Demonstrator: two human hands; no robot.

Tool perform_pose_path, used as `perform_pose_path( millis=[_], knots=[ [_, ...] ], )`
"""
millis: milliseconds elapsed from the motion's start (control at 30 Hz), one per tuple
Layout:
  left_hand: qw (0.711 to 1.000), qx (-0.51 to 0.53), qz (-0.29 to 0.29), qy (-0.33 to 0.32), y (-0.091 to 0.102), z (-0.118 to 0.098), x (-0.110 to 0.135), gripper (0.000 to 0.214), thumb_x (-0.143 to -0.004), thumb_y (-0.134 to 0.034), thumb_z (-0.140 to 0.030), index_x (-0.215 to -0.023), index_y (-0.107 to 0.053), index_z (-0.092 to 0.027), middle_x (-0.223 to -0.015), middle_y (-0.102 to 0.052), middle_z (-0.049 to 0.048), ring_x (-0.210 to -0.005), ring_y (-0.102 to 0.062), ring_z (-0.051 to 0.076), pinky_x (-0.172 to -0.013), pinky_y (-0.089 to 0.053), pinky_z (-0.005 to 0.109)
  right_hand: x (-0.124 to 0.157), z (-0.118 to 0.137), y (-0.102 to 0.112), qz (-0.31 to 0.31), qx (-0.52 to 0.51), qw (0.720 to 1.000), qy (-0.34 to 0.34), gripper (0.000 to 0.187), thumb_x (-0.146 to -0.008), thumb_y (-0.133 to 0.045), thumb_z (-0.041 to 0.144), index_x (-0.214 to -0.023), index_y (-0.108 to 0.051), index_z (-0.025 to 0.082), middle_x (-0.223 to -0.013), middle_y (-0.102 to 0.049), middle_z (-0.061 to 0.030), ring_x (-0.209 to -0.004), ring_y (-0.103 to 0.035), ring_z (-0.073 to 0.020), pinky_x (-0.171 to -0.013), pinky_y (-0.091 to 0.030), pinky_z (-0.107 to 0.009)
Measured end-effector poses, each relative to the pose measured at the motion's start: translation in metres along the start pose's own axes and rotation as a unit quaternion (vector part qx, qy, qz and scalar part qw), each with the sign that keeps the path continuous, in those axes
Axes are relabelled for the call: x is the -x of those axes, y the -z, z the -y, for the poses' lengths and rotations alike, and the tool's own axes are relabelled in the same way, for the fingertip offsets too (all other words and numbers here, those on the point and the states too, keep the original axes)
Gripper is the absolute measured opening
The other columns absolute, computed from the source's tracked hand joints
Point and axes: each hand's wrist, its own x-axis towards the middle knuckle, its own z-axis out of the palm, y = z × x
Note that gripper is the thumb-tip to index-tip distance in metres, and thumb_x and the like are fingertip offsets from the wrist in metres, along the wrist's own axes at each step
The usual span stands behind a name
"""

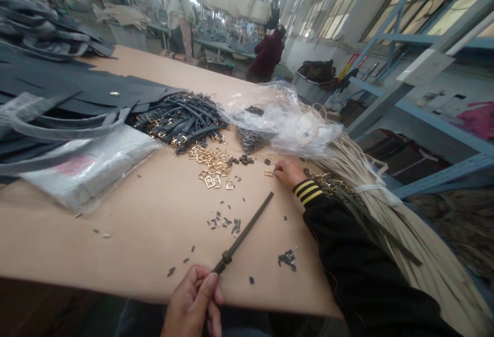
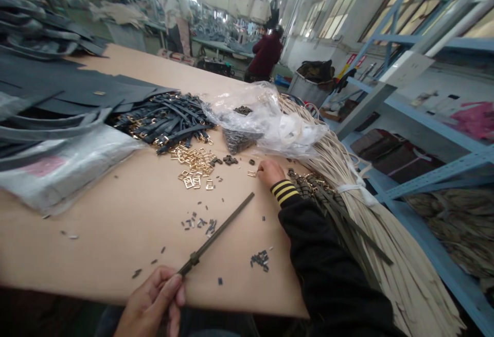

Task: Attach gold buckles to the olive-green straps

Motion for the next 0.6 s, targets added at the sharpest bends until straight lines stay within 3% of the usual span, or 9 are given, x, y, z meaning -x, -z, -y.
perform_pose_path(
  millis=[100,167,200,267,367,500,600],
  knots=[
    [1.0,-0.006,0.012,-0.014,-0.001,-0.004,0.002,0.039,-0.064,-0.054,-0.053,-0.062,-0.042,-0.016,-0.043,-0.051,-0.0064,-0.024,-0.043,0.004,-0.03,-0.028,0.014,0.026,0.013,0.011,-0.006,-0.044,0.999,0.011,0.018,-0.071,-0.048,0.015,-0.086,-0.057,0.011,-0.073,-0.061,-0.0071,-0.069,-0.057,-0.0161,-0.066,-0.043,-0.027],
    [1.0,-0.001,0.008,-0.024,-0.002,-0.006,0.003,0.036,-0.065,-0.054,-0.05,-0.064,-0.041,-0.016,-0.048,-0.054,-0.006,-0.025,-0.044,0.004,-0.03,-0.03,0.015,0.053,0.028,0.017,0.027,-0.12,0.992,0.035,0.022,-0.075,-0.044,0.018,-0.094,-0.053,0.013,-0.069,-0.06,-0.0025,-0.06,-0.057,-0.0114,-0.061,-0.046,-0.023],
    [0.999,0.003,0.007,-0.031,-0.002,-0.007,0.003,0.034,-0.066,-0.054,-0.048,-0.065,-0.041,-0.016,-0.05,-0.054,-0.0062,-0.026,-0.045,0.004,-0.03,-0.031,0.015,0.069,0.038,0.019,0.069,-0.212,0.973,0.056,0.021,-0.075,-0.043,0.019,-0.093,-0.054,0.013,-0.066,-0.058,-0.0012,-0.056,-0.056,-0.0101,-0.058,-0.046,-0.022],
    [0.999,0.005,0.008,-0.045,-0.003,-0.007,0.004,0.031,-0.067,-0.053,-0.044,-0.066,-0.04,-0.016,-0.051,-0.053,-0.0068,-0.027,-0.045,0.004,-0.03,-0.033,0.015,0.1,0.057,0.019,0.162,-0.371,0.911,0.08,0.018,-0.074,-0.045,0.022,-0.087,-0.055,0.013,-0.063,-0.055,0.0,-0.053,-0.055,-0.0091,-0.055,-0.048,-0.022],
    [0.998,-0.001,0.012,-0.062,-0.005,-0.006,0.006,0.028,-0.069,-0.052,-0.041,-0.067,-0.04,-0.016,-0.051,-0.053,-0.007,-0.027,-0.046,0.004,-0.031,-0.033,0.015,0.139,0.084,0.011,0.243,-0.468,0.847,0.07,0.015,-0.073,-0.047,0.022,-0.08,-0.055,0.013,-0.058,-0.053,0.0012,-0.051,-0.054,-0.0086,-0.052,-0.048,-0.022],
    [0.996,-0.012,0.013,-0.082,-0.006,-0.005,0.006,0.025,-0.071,-0.051,-0.038,-0.068,-0.04,-0.016,-0.049,-0.053,-0.0074,-0.028,-0.046,0.004,-0.031,-0.033,0.015,0.164,0.102,-0.007,0.252,-0.522,0.814,0.048,0.011,-0.07,-0.05,0.018,-0.081,-0.048,0.015,-0.066,-0.051,0.0022,-0.049,-0.052,-0.0066,-0.048,-0.045,-0.02],
    [0.996,-0.018,0.011,-0.088,-0.006,-0.006,0.006,0.025,-0.07,-0.051,-0.038,-0.068,-0.039,-0.016,-0.049,-0.053,-0.0074,-0.027,-0.046,0.005,-0.031,-0.033,0.015,0.169,0.105,-0.016,0.245,-0.522,0.814,0.065,0.014,-0.069,-0.051,0.018,-0.081,-0.046,0.015,-0.069,-0.049,0.0021,-0.05,-0.051,-0.0065,-0.048,-0.044,-0.02]
  ],
)
